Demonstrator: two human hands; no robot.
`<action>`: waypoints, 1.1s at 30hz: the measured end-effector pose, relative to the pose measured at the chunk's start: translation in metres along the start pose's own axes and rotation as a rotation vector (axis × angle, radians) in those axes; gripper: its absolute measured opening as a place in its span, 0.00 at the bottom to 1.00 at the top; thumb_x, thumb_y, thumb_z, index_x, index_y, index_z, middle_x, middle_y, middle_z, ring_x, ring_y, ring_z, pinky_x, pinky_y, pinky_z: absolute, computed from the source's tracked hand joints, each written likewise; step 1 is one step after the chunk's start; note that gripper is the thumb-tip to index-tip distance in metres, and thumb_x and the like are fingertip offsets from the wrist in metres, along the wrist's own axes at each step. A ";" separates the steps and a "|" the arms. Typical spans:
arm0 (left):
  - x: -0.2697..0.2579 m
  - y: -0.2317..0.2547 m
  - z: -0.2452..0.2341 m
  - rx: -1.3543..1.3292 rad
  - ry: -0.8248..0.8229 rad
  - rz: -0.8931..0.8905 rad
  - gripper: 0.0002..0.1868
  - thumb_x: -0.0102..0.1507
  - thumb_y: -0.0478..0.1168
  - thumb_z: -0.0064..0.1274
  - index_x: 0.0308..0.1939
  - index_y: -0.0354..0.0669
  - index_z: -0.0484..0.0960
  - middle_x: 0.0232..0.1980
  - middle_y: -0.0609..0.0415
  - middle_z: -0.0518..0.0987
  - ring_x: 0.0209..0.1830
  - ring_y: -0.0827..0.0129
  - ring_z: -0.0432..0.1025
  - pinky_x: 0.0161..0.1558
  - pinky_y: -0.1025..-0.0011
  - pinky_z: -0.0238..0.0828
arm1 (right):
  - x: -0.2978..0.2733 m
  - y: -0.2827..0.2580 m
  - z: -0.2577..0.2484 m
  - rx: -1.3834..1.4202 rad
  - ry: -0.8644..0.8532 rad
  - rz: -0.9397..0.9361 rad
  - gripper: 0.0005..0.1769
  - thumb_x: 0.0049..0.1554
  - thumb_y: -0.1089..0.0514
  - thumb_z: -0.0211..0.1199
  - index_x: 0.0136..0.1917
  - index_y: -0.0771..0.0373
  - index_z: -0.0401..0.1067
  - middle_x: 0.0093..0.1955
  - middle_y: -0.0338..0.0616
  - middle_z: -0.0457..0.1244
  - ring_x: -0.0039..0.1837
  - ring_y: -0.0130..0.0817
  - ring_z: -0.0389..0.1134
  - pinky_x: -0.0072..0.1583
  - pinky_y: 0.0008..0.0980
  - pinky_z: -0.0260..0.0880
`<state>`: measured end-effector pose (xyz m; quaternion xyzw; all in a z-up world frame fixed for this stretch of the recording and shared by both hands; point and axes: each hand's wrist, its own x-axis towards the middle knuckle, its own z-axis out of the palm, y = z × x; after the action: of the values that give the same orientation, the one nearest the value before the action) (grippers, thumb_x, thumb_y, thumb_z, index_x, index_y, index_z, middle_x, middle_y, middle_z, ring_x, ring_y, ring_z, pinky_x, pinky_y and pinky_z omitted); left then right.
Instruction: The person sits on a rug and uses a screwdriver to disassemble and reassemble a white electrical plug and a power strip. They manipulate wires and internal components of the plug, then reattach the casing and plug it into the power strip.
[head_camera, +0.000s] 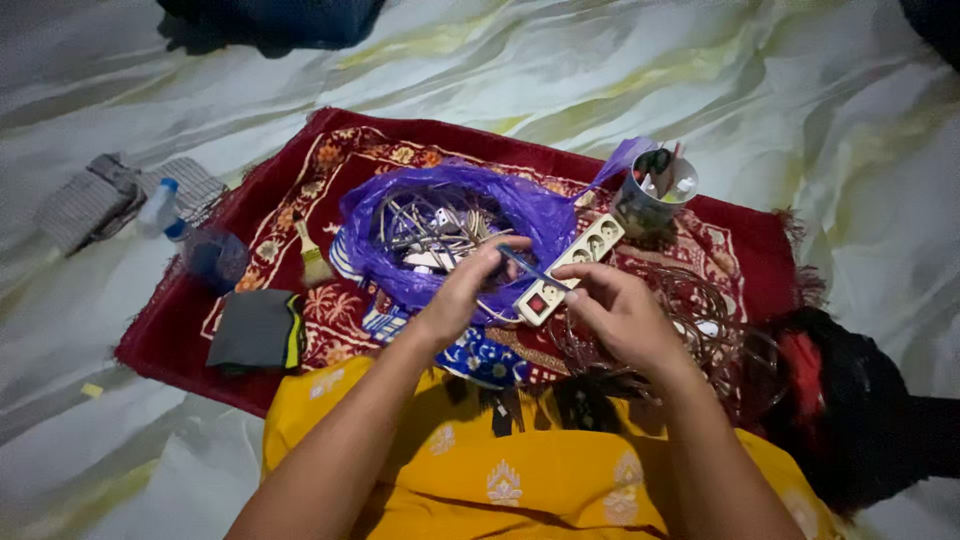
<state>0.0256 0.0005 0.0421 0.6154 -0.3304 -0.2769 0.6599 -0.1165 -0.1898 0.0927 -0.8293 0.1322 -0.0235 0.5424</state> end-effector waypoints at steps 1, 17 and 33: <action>-0.002 0.002 0.003 0.063 0.005 0.090 0.29 0.73 0.53 0.28 0.68 0.41 0.72 0.45 0.54 0.71 0.49 0.63 0.67 0.57 0.60 0.66 | 0.001 -0.001 0.002 0.045 -0.020 -0.091 0.22 0.59 0.57 0.62 0.67 0.59 0.74 0.41 0.32 0.65 0.39 0.21 0.59 0.40 0.23 0.61; -0.014 -0.041 -0.003 0.180 0.187 0.184 0.21 0.68 0.35 0.52 0.65 0.42 0.80 0.52 0.55 0.74 0.53 0.70 0.70 0.58 0.72 0.68 | 0.019 0.023 0.014 -0.159 0.083 -0.028 0.12 0.57 0.62 0.66 0.55 0.60 0.81 0.42 0.35 0.72 0.39 0.19 0.66 0.41 0.23 0.65; -0.022 -0.031 0.046 0.711 0.348 0.047 0.42 0.55 0.29 0.54 0.74 0.32 0.62 0.57 0.38 0.69 0.54 0.41 0.69 0.56 0.51 0.66 | 0.008 0.052 0.066 0.015 0.182 -0.070 0.19 0.55 0.61 0.70 0.57 0.67 0.70 0.44 0.37 0.62 0.44 0.22 0.60 0.46 0.24 0.64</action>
<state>-0.0226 -0.0139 0.0100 0.8355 -0.3028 -0.0217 0.4581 -0.1064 -0.1523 0.0173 -0.8238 0.1517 -0.1185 0.5332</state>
